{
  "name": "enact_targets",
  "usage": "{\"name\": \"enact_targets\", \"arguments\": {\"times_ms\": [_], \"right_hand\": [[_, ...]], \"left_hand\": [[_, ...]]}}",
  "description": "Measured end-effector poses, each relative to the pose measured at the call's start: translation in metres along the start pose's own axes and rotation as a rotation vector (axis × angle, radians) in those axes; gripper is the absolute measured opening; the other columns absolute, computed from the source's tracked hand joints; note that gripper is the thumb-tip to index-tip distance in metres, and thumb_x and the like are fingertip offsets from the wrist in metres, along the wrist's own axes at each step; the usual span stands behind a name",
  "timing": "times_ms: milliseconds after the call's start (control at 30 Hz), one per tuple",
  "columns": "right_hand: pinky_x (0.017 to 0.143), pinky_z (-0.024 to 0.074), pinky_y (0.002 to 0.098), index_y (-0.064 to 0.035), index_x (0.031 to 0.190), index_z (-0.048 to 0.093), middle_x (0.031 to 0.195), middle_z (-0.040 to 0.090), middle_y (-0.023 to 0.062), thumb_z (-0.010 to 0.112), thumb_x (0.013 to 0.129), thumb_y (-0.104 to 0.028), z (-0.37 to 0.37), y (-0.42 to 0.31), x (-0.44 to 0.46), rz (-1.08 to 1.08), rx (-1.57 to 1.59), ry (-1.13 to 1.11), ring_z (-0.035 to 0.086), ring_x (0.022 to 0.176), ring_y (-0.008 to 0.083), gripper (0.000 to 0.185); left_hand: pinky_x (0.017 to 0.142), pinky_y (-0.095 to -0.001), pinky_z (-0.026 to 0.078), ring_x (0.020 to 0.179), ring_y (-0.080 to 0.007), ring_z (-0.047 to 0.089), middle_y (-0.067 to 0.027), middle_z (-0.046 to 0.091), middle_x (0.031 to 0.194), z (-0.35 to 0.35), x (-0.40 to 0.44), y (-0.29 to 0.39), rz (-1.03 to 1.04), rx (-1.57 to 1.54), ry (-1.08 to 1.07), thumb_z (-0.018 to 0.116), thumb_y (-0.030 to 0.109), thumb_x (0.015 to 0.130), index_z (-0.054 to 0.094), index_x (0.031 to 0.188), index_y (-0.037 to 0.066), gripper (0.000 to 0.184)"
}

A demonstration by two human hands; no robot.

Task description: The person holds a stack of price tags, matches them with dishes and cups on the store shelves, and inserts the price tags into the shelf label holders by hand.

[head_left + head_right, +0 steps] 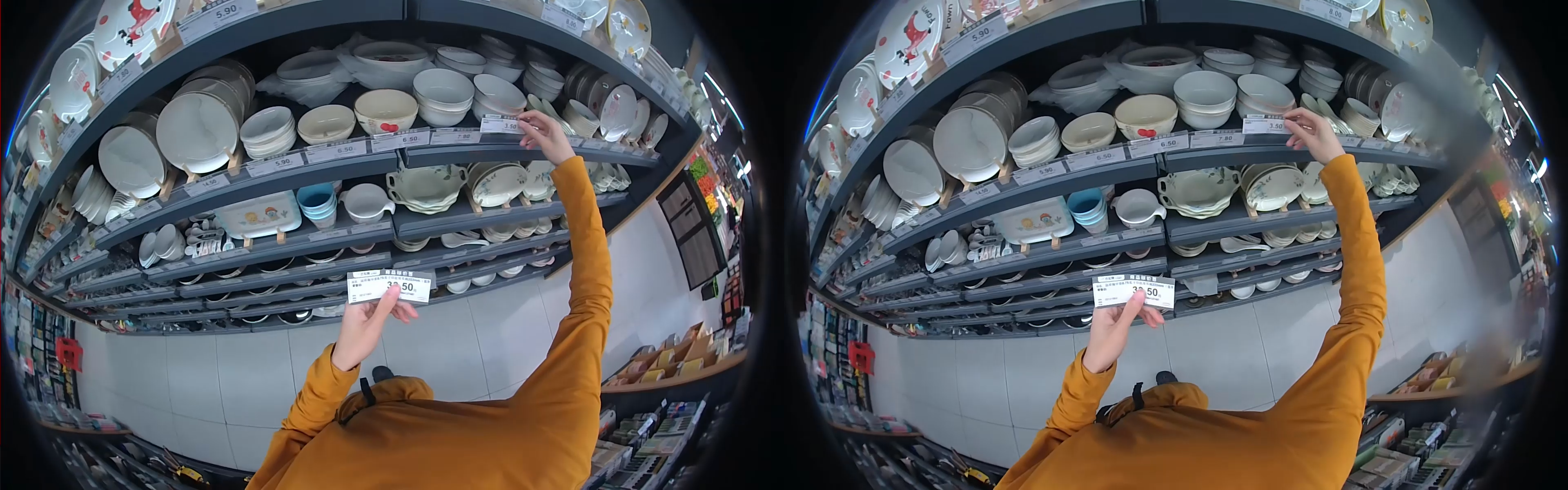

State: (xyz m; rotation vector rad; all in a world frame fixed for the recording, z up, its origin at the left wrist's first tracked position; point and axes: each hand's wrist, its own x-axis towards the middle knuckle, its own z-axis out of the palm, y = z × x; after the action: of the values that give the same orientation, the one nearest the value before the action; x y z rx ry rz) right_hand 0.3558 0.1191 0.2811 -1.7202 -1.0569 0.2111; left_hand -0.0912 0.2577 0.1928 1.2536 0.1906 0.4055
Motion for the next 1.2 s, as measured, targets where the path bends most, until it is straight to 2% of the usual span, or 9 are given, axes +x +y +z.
{"name": "enact_targets", "arguments": {"times_ms": [100, 233, 700, 833, 1033, 1200], "right_hand": [[0.060, 0.0483, 0.0203, -0.0030, 0.107, 0.057, 0.093, 0.061, 0.0035, 0.056, 0.093, -0.015, -0.003, -0.003, 0.002, -0.044, 0.039, 0.083, 0.060, 0.069, 0.0086, 0.019], [0.058, 0.0485, 0.0213, -0.0025, 0.109, 0.056, 0.096, 0.060, 0.0042, 0.057, 0.093, -0.016, -0.008, 0.004, 0.000, 0.034, -0.042, -0.051, 0.060, 0.069, 0.0097, 0.021], [0.058, 0.0487, 0.0210, -0.0031, 0.113, 0.055, 0.090, 0.059, 0.0039, 0.059, 0.092, -0.023, -0.019, 0.016, 0.001, 0.150, 0.052, -0.069, 0.061, 0.068, 0.0097, 0.030], [0.056, 0.0479, 0.0197, -0.0021, 0.113, 0.055, 0.089, 0.059, 0.0037, 0.060, 0.092, -0.023, -0.024, 0.019, 0.012, 0.110, -0.063, -0.141, 0.061, 0.066, 0.0086, 0.030], [0.055, 0.0464, 0.0199, -0.0028, 0.112, 0.056, 0.084, 0.059, 0.0020, 0.056, 0.093, -0.015, -0.015, 0.001, 0.003, 0.034, -0.097, -0.107, 0.058, 0.064, 0.0069, 0.023], [0.056, 0.0457, 0.0232, -0.0024, 0.111, 0.058, 0.085, 0.057, 0.0037, 0.053, 0.093, -0.011, -0.011, 0.008, 0.002, -0.057, -0.336, -0.067, 0.055, 0.063, 0.0094, 0.020]], "left_hand": [[0.066, -0.0267, 0.049, 0.070, -0.0132, 0.060, -0.0107, 0.066, 0.081, 0.002, 0.009, 0.000, -0.006, -0.007, -0.004, 0.047, 0.017, 0.098, 0.058, 0.100, -0.003, 0.023], [0.066, -0.0269, 0.048, 0.070, -0.0130, 0.059, -0.0104, 0.065, 0.080, 0.004, 0.017, -0.005, -0.012, -0.003, -0.025, 0.047, 0.017, 0.098, 0.058, 0.100, -0.003, 0.023], [0.065, -0.0265, 0.048, 0.068, -0.0131, 0.059, -0.0105, 0.064, 0.078, 0.008, 0.029, -0.001, 0.003, 0.003, -0.020, 0.048, 0.017, 0.098, 0.057, 0.099, -0.003, 0.023], [0.064, -0.0266, 0.048, 0.069, -0.0137, 0.060, -0.0105, 0.064, 0.078, 0.007, 0.031, 0.007, 0.033, -0.005, 0.014, 0.048, 0.017, 0.097, 0.057, 0.100, -0.003, 0.022], [0.065, -0.0270, 0.048, 0.069, -0.0135, 0.060, -0.0104, 0.064, 0.077, 0.008, 0.033, 0.009, 0.030, 0.005, 0.029, 0.047, 0.018, 0.098, 0.057, 0.100, -0.003, 0.023], [0.065, -0.0266, 0.048, 0.068, -0.0132, 0.060, -0.0097, 0.063, 0.076, 0.014, 0.035, 0.009, 0.046, 0.006, 0.004, 0.048, 0.018, 0.098, 0.057, 0.100, -0.003, 0.023]]}}
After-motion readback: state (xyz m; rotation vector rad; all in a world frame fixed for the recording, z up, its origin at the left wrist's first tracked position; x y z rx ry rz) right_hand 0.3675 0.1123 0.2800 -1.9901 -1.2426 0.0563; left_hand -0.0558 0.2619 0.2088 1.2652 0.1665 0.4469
